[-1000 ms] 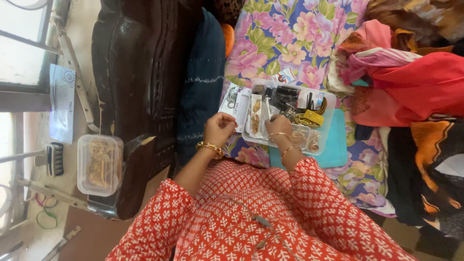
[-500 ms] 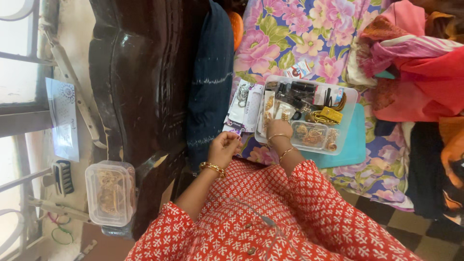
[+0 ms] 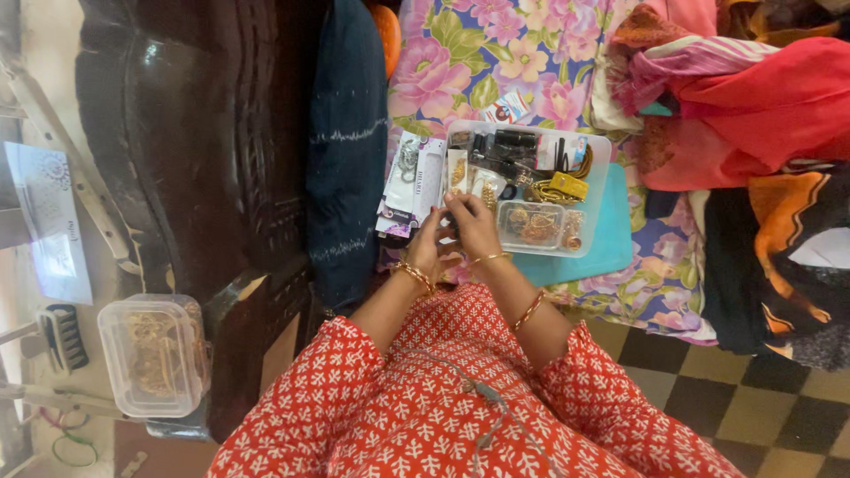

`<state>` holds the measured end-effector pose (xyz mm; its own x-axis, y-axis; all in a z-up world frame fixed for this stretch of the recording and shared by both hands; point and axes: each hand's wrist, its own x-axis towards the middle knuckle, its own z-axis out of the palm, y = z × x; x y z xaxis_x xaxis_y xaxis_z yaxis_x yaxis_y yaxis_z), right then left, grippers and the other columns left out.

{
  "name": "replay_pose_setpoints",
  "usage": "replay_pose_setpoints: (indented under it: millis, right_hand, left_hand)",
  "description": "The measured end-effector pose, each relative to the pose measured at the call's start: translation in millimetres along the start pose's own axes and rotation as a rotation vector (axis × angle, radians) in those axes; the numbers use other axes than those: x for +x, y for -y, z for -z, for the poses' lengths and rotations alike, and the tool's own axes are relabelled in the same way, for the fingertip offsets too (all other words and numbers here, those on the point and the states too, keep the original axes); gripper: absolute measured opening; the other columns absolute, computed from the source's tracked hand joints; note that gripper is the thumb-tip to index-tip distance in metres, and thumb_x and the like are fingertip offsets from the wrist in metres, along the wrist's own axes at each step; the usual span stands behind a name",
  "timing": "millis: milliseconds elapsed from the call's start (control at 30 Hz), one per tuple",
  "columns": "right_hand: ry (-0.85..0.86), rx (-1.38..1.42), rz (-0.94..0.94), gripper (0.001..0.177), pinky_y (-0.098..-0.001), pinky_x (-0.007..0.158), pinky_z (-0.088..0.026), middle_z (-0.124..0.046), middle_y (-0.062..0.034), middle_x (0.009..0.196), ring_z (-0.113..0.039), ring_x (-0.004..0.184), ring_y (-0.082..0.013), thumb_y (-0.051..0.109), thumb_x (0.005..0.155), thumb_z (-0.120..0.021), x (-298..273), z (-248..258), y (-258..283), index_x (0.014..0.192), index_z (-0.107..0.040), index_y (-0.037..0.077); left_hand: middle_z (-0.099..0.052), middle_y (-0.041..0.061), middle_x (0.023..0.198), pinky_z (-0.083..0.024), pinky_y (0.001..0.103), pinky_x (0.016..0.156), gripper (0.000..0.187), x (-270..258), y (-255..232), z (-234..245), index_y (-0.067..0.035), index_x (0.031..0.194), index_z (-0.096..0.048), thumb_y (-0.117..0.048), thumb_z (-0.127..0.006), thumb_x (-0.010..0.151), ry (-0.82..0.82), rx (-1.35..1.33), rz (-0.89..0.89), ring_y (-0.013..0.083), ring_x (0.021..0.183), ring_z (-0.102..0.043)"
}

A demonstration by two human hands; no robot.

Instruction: The person organizes small items, including jewelry and hair accessories, into a plastic container and places it on a shelf. They then fold a white shirt and a checkered cloth on a bed.

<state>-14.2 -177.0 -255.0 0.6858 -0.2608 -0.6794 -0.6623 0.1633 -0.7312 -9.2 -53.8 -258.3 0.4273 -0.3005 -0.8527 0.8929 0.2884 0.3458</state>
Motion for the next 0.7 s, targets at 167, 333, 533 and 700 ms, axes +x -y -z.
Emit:
replay_pose_setpoints:
  millis: [167, 333, 533, 700]
  right_hand:
    - [-0.062, -0.532, 0.472, 0.061, -0.05, 0.115, -0.031, -0.047, -0.0241, 0.145, -0.04, 0.139, -0.0365, 0.041, 0.104, -0.057, -48, -15, 15, 0.15, -0.048, 0.002]
    - [-0.158, -1.257, 0.645, 0.066, -0.0698, 0.112, -0.021, -0.043, -0.0261, 0.149, -0.034, 0.144, -0.0515, 0.044, 0.088, -0.066, -64, 7, 56, 0.14, -0.058, 0.005]
    - [-0.182, -0.51, 0.366, 0.03, -0.0399, 0.092, -0.057, -0.077, -0.0148, 0.108, -0.075, 0.102, -0.029, 0.029, 0.1, -0.063, 48, 97, 57, 0.117, -0.073, 0.007]
    - [-0.13, -1.149, 0.716, 0.038, -0.0493, 0.084, -0.052, -0.066, -0.0198, 0.111, -0.063, 0.101, -0.0408, 0.008, 0.08, -0.071, 110, 114, 8, 0.118, -0.071, 0.01]
  left_hand:
    - [-0.064, 0.012, 0.117, -0.054, 0.043, 0.092, 0.055, 25, 6, -22, -0.013, 0.128, -0.058, -0.06, -0.04, 0.104, 0.442, -0.41, 0.003, 0.0294, 0.103, -0.065]
    - [-0.067, 0.013, 0.126, -0.057, 0.041, 0.096, 0.048, 36, 8, -28, -0.014, 0.13, -0.06, -0.05, -0.039, 0.106, 0.423, -0.476, 0.091, 0.0267, 0.109, -0.069]
    - [-0.065, 0.023, 0.13, -0.057, 0.054, 0.088, 0.066, 36, -14, -26, -0.002, 0.138, -0.058, -0.057, -0.037, 0.108, 0.53, -0.37, 0.054, 0.0366, 0.105, -0.069]
    - [-0.057, 0.024, 0.143, -0.053, 0.058, 0.1, 0.066, 20, -31, -29, -0.005, 0.142, -0.054, -0.056, -0.032, 0.106, 0.623, -0.464, 0.083, 0.0409, 0.122, -0.062]
